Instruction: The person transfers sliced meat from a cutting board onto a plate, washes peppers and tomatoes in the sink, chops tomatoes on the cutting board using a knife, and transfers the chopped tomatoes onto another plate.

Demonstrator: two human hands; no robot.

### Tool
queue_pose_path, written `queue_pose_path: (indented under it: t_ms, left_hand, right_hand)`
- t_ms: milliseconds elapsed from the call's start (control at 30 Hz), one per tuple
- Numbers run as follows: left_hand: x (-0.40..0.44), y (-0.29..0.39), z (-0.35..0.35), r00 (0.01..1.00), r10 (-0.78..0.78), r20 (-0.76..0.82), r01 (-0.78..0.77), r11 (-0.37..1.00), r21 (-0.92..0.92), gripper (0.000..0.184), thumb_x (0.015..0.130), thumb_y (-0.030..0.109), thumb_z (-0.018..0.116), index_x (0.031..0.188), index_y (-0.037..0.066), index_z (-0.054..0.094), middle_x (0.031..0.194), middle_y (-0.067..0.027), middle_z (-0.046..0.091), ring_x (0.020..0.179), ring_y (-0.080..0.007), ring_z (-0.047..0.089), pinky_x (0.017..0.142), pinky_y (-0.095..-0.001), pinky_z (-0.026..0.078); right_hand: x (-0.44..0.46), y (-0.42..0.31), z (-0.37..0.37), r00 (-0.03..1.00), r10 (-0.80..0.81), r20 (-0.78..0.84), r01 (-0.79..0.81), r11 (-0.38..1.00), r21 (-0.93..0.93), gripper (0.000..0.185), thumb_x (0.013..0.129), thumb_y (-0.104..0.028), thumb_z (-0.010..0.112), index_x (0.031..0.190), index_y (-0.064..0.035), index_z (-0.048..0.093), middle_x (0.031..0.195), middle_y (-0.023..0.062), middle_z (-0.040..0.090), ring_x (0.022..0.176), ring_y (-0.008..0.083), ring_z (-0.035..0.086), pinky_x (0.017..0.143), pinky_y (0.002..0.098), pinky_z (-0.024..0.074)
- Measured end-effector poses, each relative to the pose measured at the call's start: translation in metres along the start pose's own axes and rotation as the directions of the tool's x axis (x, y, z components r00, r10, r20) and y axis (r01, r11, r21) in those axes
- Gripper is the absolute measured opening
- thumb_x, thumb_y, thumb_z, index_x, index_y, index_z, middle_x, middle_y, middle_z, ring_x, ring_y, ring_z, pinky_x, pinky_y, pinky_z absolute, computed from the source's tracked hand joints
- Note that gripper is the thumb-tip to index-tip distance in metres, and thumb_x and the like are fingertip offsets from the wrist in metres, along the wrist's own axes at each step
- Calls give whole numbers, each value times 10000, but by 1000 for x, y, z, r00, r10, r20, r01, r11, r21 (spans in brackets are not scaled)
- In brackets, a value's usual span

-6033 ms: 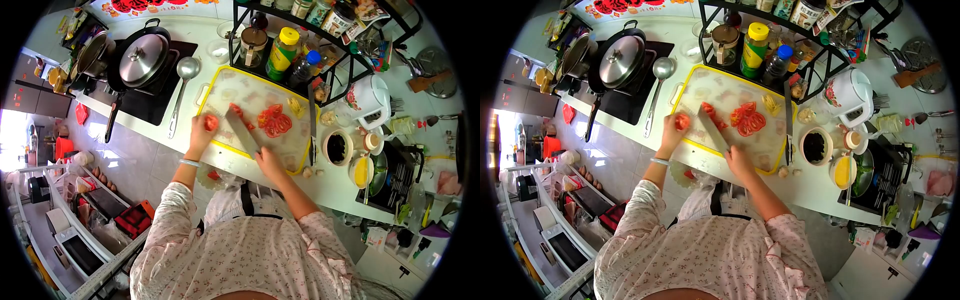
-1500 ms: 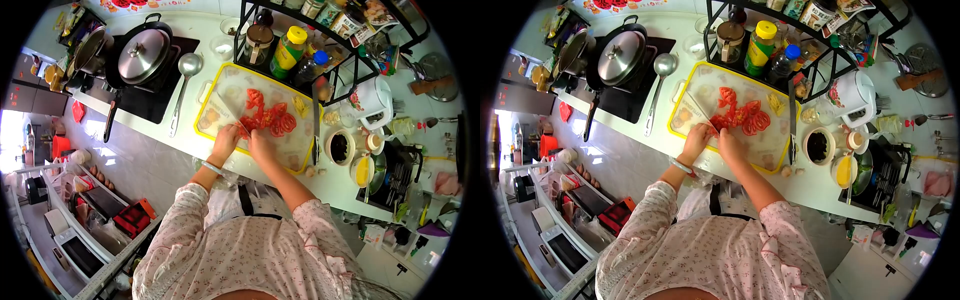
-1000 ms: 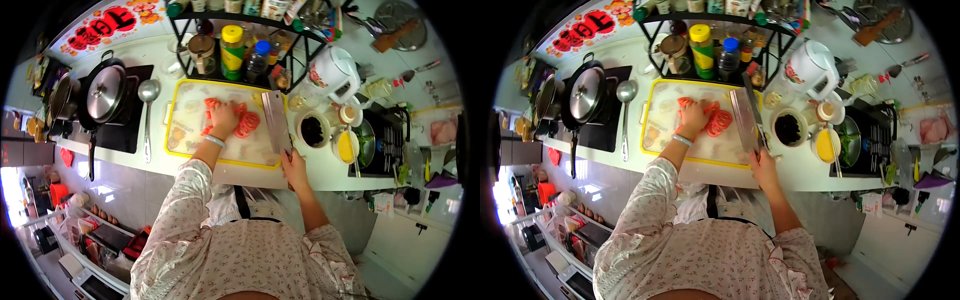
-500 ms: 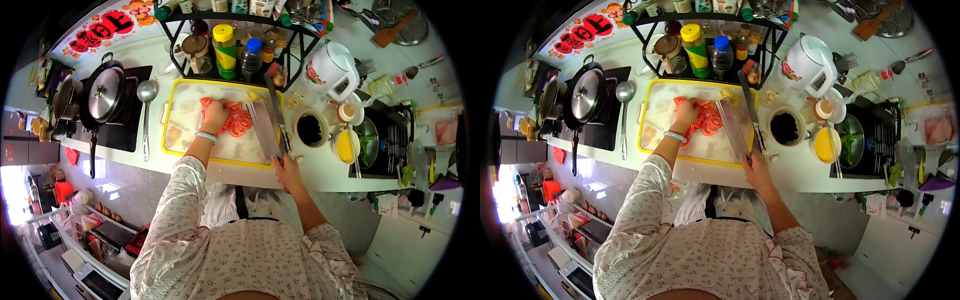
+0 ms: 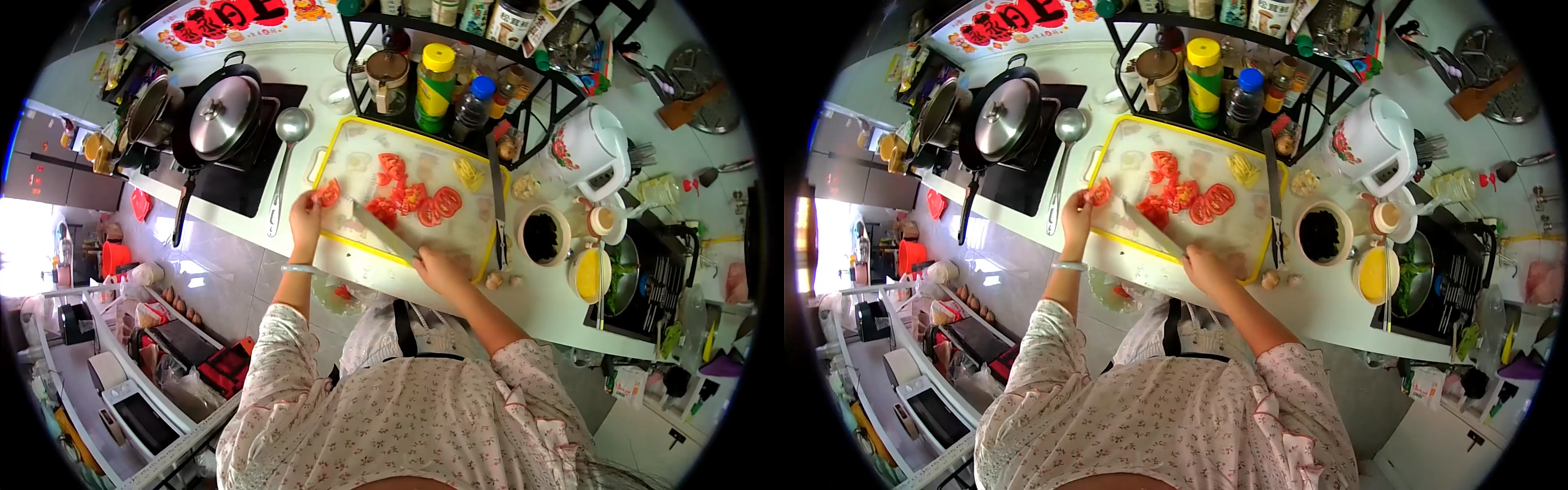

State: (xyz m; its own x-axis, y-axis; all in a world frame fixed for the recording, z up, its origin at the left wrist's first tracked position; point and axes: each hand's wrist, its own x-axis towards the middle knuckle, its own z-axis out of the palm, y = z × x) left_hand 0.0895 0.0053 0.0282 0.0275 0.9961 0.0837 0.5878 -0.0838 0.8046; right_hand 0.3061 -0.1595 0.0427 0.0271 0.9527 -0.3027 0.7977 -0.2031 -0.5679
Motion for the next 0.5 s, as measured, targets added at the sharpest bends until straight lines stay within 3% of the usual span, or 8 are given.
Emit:
queue_pose_path:
  t_ms: [100,233,433,500]
  left_hand:
    - [-27,-4,8,999,-12,48,13,1000,-24,183,773,85,542,937,13,579,746,-108,588,631,-186,550,599,-277,440]
    - [-48,8,41,990,-36,139,50,994,-94,202,736,37,551,935,14,576,784,-113,578,648,-184,549,606,-273,446]
    - [-48,15,68,985,23,171,-1,992,-126,176,675,21,604,846,12,565,721,-129,561,633,-235,544,596,-305,452]
    - [-47,13,71,983,31,179,-12,994,-109,164,673,20,602,831,10,560,717,-134,558,641,-248,542,597,-316,448]
  right_hand:
    - [12,17,10,995,99,-19,-99,995,-25,224,812,-262,469,769,-43,464,672,157,562,639,348,549,566,445,424]
    - [15,33,3,986,99,-135,-97,995,22,229,817,-269,463,778,-43,453,672,164,561,618,359,543,553,451,422]
    - [12,7,-27,989,46,-138,-37,997,72,214,827,-236,448,790,-25,443,682,181,565,619,367,544,553,455,423]
    - [19,6,-17,991,54,-123,-53,999,11,209,829,-230,443,797,-23,443,675,189,563,623,369,546,556,459,424]
